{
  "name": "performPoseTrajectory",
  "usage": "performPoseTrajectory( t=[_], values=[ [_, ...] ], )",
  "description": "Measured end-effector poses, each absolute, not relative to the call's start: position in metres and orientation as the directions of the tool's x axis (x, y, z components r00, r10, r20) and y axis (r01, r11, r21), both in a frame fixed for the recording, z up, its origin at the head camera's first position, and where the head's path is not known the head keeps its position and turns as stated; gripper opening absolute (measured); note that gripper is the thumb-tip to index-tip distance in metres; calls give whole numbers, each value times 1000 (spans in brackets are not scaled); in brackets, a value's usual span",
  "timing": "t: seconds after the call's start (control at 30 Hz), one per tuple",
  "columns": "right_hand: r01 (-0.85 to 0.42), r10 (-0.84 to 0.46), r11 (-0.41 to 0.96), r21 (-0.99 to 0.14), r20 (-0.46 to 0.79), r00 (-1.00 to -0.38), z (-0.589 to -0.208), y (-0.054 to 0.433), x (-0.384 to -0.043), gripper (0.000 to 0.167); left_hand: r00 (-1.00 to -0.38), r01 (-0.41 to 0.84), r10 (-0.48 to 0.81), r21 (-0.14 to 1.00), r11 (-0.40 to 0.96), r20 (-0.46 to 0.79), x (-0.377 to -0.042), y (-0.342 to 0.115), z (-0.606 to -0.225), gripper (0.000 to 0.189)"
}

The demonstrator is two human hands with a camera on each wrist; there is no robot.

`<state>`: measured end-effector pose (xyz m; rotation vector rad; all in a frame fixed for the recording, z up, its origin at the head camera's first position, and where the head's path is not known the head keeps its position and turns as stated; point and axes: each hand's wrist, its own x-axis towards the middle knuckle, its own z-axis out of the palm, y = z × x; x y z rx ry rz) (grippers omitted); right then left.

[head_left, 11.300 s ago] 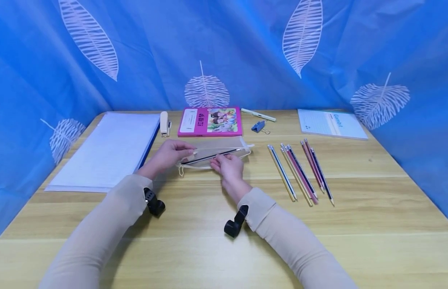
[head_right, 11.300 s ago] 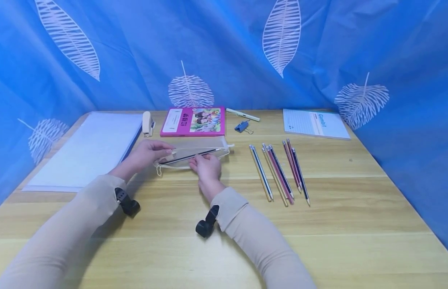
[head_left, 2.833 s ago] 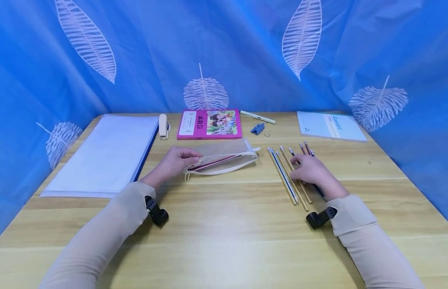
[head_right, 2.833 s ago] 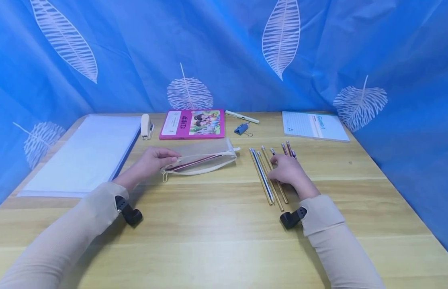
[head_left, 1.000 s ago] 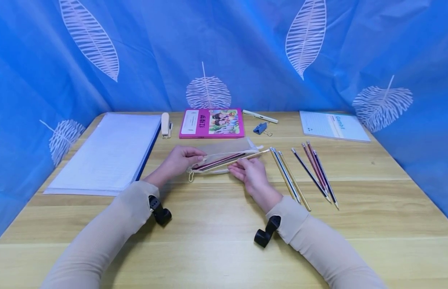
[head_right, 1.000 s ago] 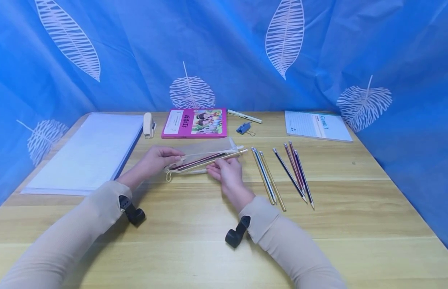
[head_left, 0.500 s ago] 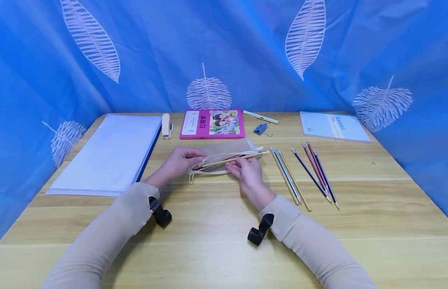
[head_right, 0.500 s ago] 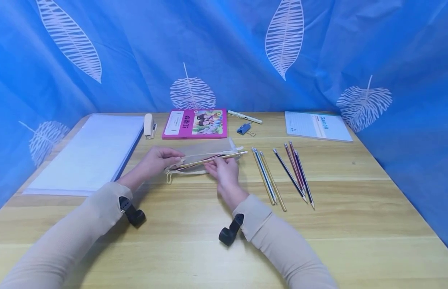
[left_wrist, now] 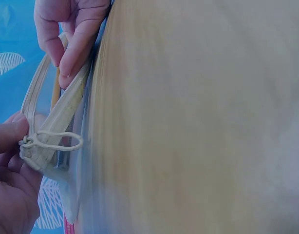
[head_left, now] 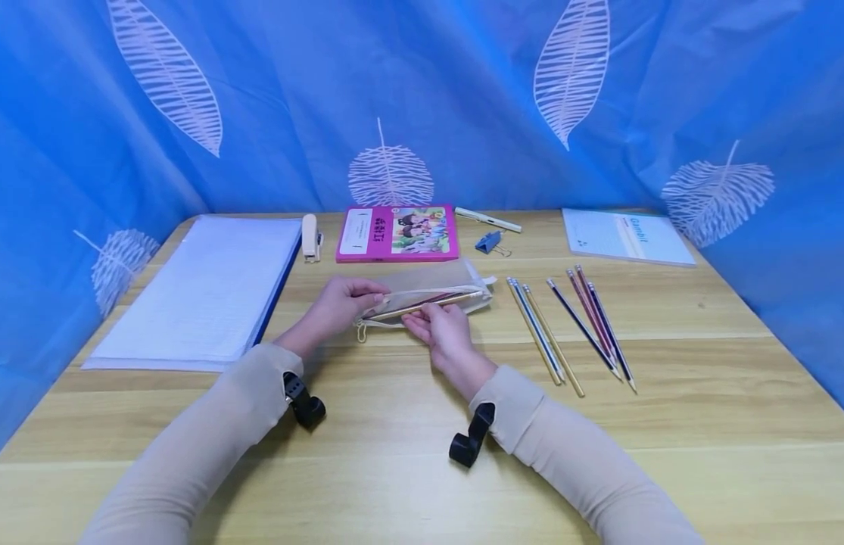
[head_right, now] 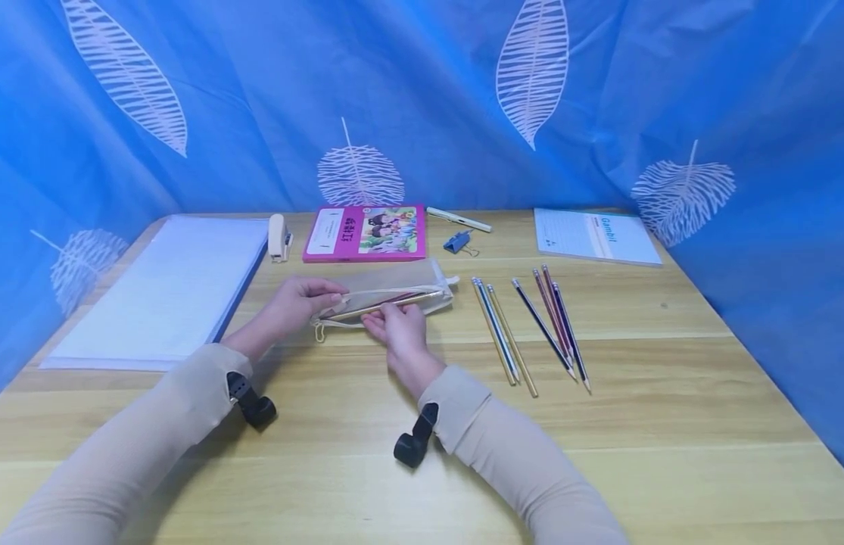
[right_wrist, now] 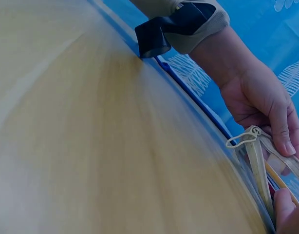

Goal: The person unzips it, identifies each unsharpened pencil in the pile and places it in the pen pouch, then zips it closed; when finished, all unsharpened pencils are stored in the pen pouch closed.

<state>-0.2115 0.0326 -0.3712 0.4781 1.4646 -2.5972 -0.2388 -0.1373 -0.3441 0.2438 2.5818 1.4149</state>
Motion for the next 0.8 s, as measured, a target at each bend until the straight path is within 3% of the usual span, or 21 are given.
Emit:
performPoseTrajectory(
  t=[0.27, 0.8],
  values=[
    [317, 52, -533, -784, -405, -913, -369, 32, -216, 28, -975, 16, 199, 860, 509, -99, -240, -135, -343, 21],
    [342, 35, -567, -750, -436, -899, -369, 29, -215, 29, -988, 0, 135, 867, 499, -77, -239, -138, -344, 20]
  ],
)
